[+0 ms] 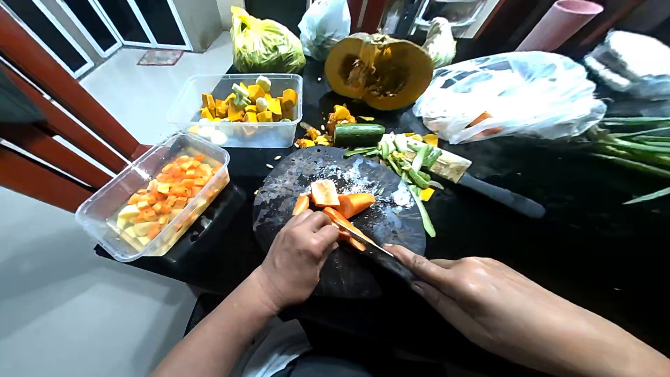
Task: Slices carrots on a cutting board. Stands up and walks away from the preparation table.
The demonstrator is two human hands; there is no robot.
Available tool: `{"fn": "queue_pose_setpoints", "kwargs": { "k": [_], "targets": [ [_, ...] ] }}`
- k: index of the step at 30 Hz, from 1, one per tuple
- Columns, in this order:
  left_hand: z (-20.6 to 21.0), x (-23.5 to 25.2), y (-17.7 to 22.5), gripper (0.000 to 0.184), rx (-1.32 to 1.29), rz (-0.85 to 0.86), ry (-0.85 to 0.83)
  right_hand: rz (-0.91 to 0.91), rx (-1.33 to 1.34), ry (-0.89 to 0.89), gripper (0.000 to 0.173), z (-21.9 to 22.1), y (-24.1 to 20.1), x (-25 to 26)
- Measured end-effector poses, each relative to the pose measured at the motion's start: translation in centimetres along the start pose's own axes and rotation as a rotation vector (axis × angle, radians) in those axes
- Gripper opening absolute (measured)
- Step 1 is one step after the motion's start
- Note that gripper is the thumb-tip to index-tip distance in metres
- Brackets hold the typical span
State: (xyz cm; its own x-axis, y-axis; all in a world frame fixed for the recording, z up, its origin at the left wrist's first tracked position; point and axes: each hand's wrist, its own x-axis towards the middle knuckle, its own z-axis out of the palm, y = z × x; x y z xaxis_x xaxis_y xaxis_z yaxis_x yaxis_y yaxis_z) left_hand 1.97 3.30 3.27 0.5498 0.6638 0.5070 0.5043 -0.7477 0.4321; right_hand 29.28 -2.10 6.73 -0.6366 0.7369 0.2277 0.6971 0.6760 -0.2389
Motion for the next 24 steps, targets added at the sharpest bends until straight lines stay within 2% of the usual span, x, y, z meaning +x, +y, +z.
{"fn": "queue_pose_setpoints", "kwargs": {
  "k": [2, 4, 6, 9, 11, 13, 18, 22, 24],
  "targets": [
    [0.0, 0.2, 0.1, 0.014, -0.040, -0.012, 0.083, -0.025, -0.081, 0.035, 0.049, -0.6, 0.3, -0.4],
    [-0.4, 0.2, 0.4, 0.015, -0.020, -0.011, 0.252, -0.064, -0.151, 0.072, 0.044, -1.0, 0.5, -0.7],
    [-1.0, 0.2, 1.2, 0.024, 0.004, 0.032, 0.297, -0.093, -0.224, 0.103, 0.039, -1.3, 0.5, -0.6],
    [-0.8, 0.0, 3.7, 0.043, 0.015, 0.146, 0.092, -0.132, -0.322, 0.118, 0.034, -1.7, 0.1, 0.0],
    [0.3, -0.2, 4.8, 0.048, 0.097, 0.223, -0.054, -0.146, -0.356, 0.123, 0.034, -1.9, -0.2, 0.4],
    [1.3, -0.6, 4.5, 0.052, 0.168, 0.250, -0.122, -0.148, -0.379, 0.104, 0.033, -2.2, -0.3, 0.5],
    [0.9, -1.0, 2.4, 0.057, 0.148, 0.172, -0.137, -0.089, -0.328, -0.031, 0.032, -4.5, 0.1, -0.8],
    [-0.9, -0.2, 0.6, 0.038, 0.026, -0.011, 0.127, -0.020, -0.139, -0.100, 0.032, -6.8, -0.3, -1.8],
    [-1.9, 0.8, -0.6, 0.030, 0.151, -0.156, 0.098, -0.039, -0.040, -0.079, 0.030, -5.9, -0.4, -1.6]
  ]
}}
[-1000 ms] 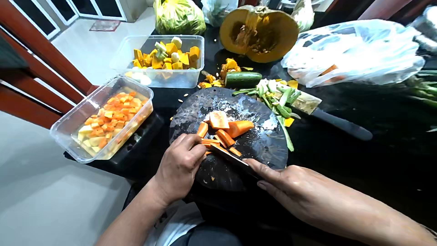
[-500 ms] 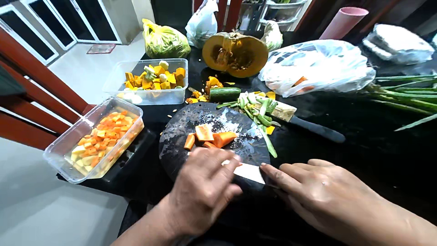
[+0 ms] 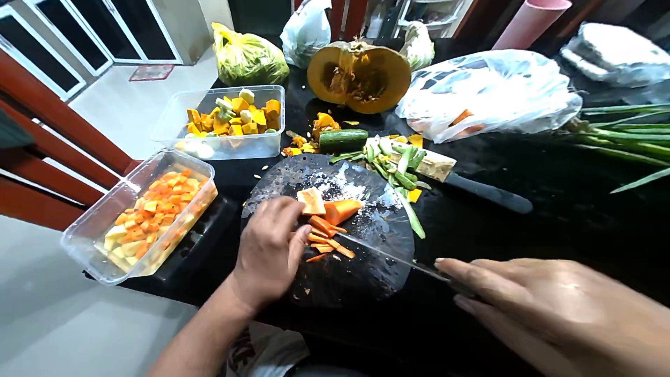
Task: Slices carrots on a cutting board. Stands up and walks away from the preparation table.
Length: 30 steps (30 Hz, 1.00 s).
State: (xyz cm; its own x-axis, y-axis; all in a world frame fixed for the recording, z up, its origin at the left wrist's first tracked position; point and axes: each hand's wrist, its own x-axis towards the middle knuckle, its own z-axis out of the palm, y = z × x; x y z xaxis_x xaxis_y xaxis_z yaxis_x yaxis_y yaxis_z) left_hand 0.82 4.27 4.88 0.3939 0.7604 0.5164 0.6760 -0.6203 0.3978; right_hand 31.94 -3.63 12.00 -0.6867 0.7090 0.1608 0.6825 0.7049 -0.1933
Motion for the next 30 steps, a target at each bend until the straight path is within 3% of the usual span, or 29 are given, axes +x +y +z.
{"fn": "queue_pose_setpoints", "kwargs": {
  "k": [5, 9, 15, 21, 30],
  "targets": [
    [-0.6, 3.1, -1.0, 0.029, 0.114, -0.307, -0.306, -0.125, 0.100, -0.002, 0.034, 5.1, -1.3, 2.5],
    [-1.9, 3.5, -1.6, 0.021, 0.179, -0.282, -0.363, -0.133, 0.123, -0.025, 0.044, 6.6, -1.9, 4.5],
    [-3.4, -0.7, -3.9, 0.017, 0.199, -0.109, -0.190, 0.023, 0.123, 0.036, 0.046, 6.8, 0.0, 5.0],
    [-2.1, -3.8, -2.1, 0.023, -0.064, 0.209, -0.153, 0.030, 0.120, 0.125, 0.046, 6.6, 0.3, 4.6],
    [-1.6, -4.9, -3.1, 0.019, -0.244, 0.145, -0.028, -0.073, 0.152, 0.100, 0.043, 7.0, -1.4, 5.3]
  ]
}}
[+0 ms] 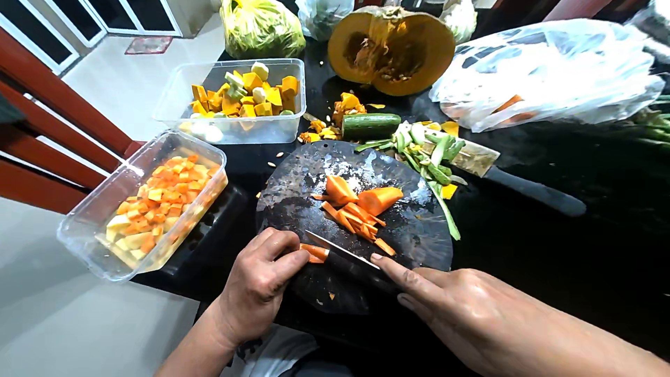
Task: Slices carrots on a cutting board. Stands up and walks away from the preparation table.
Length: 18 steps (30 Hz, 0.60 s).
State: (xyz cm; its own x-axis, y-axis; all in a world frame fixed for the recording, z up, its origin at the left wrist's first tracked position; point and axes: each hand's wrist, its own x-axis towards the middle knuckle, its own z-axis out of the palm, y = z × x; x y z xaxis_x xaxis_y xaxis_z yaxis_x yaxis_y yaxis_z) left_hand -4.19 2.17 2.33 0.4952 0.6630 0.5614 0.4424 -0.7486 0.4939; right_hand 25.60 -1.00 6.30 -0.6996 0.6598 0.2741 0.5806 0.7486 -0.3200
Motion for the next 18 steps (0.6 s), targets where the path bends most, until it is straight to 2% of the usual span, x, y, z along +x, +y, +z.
{"fn": "queue_pose_setpoints", "kwargs": {
  "k": [9, 18],
  "targets": [
    [0.5, -0.3, 0.0, 0.019, 0.003, -0.006, 0.037, -0.025, -0.019, -0.084, 0.043, -0.1, -0.1, 1.0],
    [0.7, -0.3, 0.3, 0.019, 0.019, 0.003, 0.050, -0.041, -0.199, -0.165, 0.045, 0.4, -1.6, 2.8]
  ]
}}
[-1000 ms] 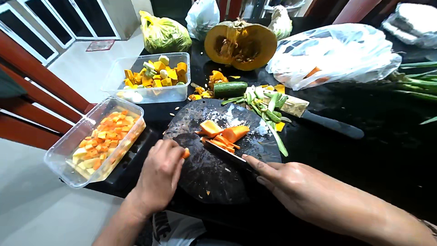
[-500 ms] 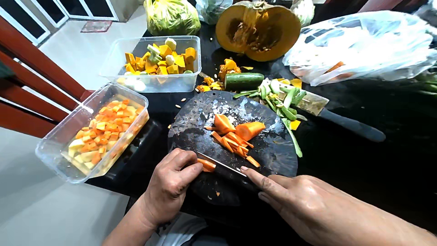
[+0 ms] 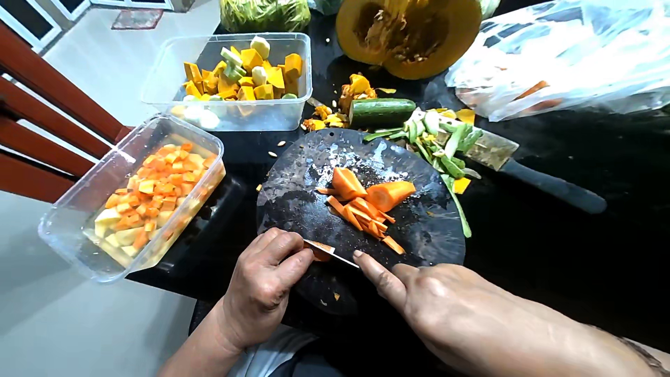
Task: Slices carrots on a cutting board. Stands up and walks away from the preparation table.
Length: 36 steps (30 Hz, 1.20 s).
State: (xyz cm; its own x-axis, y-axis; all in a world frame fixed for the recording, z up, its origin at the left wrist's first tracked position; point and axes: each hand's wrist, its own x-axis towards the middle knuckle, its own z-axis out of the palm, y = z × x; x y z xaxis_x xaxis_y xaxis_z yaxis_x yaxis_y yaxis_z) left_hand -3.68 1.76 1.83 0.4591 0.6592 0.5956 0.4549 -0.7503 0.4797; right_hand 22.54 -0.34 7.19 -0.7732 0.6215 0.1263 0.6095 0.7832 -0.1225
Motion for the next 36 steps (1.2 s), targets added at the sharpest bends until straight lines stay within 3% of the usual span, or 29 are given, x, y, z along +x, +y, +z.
{"fn": "queue_pose_setpoints", "kwargs": {
  "k": [10, 18, 36],
  "targets": [
    [0.0, 0.1, 0.1, 0.019, 0.024, 0.017, 0.013, 0.043, 0.258, 0.062, 0.046, 0.6, 1.3, -2.6],
    [0.2, 0.0, 0.0, 0.019, 0.015, 0.030, 0.028, 0.042, 0.167, 0.126, 0.044, 0.6, 0.4, -2.5],
    [0.7, -0.1, 0.3, 0.020, 0.058, 0.022, 0.062, 0.047, 0.002, -0.019, 0.050, 0.0, -1.5, 0.4]
  ]
}}
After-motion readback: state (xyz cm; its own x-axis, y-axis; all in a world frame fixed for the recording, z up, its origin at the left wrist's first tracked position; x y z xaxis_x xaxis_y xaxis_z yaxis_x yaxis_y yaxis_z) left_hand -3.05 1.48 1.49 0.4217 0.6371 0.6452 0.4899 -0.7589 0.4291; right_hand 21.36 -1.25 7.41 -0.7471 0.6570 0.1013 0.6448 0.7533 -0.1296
